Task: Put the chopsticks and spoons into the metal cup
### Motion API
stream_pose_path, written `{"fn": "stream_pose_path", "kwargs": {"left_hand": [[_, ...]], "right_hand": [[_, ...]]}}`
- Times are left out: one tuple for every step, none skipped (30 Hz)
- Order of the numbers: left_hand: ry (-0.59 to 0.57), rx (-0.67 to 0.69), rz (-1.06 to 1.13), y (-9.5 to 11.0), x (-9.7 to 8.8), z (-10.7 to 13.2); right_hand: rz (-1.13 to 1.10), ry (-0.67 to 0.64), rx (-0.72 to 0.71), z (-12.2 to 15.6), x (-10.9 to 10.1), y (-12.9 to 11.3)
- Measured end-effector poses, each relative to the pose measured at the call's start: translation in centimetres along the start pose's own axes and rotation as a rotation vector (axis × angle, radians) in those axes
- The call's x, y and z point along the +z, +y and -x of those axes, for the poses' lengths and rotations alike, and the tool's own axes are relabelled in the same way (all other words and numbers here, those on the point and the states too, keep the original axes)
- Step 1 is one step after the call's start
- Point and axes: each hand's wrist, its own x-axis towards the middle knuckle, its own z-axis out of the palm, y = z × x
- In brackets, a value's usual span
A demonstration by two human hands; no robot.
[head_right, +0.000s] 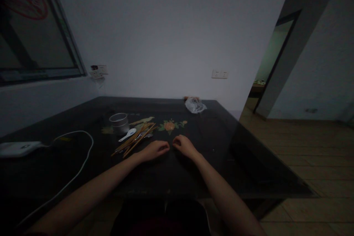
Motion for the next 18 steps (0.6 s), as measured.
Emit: {"fn": "stream_pose_path", "kwargs": {"left_hand": [[-0.001,0.0,0.0,0.0,0.01,0.01],[-0.002,-0.002,0.0,-0.02,0.01,0.02],[-0.003,-0.005,0.0,-0.03,0.03,0.02],[-0.003,-0.007,0.0,-0.05,0.04,0.03],[-0.002,-0.006,0.001,-0.07,0.05,0.03],[-0.002,-0.004,0.002,-0.08,0.06,0.03],[-0.001,-0.001,0.004,-0.09,0.06,0.02],[-0.001,0.001,0.006,-0.09,0.07,0.01],[-0.002,0.002,0.007,-0.08,0.07,0.0],[-0.004,0.001,0.007,-0.07,0.08,-0.02],[-0.004,-0.001,0.006,-0.07,0.09,-0.03],[-0.003,-0.003,0.004,-0.07,0.1,-0.04],[-0.001,-0.004,0.0,-0.07,0.11,-0.04],[0.0,-0.002,-0.003,-0.08,0.12,-0.05],[0.001,0.0,-0.005,-0.09,0.13,-0.05],[0.0,0.001,-0.007,-0.09,0.12,-0.05],[-0.002,0.001,-0.009,-0.1,0.11,-0.04],[-0.006,0.002,-0.011,-0.1,0.09,-0.03]], "right_hand": [[-0.003,0.003,-0.002,0.03,-0.02,-0.06],[-0.006,0.003,-0.003,0.05,-0.04,-0.12],[-0.007,0.002,-0.002,0.06,-0.06,-0.16],[-0.009,0.0,-0.001,0.07,-0.07,-0.19],[-0.009,-0.003,0.001,0.08,-0.07,-0.19],[-0.009,-0.004,0.003,0.07,-0.06,-0.16],[-0.009,-0.003,0.005,0.07,-0.06,-0.13],[-0.01,-0.002,0.005,0.07,-0.05,-0.08],[-0.012,-0.002,0.006,0.07,-0.06,-0.05],[-0.013,-0.003,0.006,0.08,-0.07,-0.03],[-0.014,-0.003,0.006,0.08,-0.09,-0.04],[-0.014,-0.004,0.007,0.09,-0.12,-0.07],[-0.015,-0.005,0.007,0.09,-0.15,-0.13],[-0.015,-0.007,0.009,0.1,-0.18,-0.19],[-0.013,-0.009,0.012,0.09,-0.2,-0.25],[-0.011,-0.012,0.015,0.08,-0.21,-0.29],[-0.009,-0.014,0.018,0.07,-0.2,-0.31],[-0.009,-0.016,0.019,0.06,-0.18,-0.3]]}}
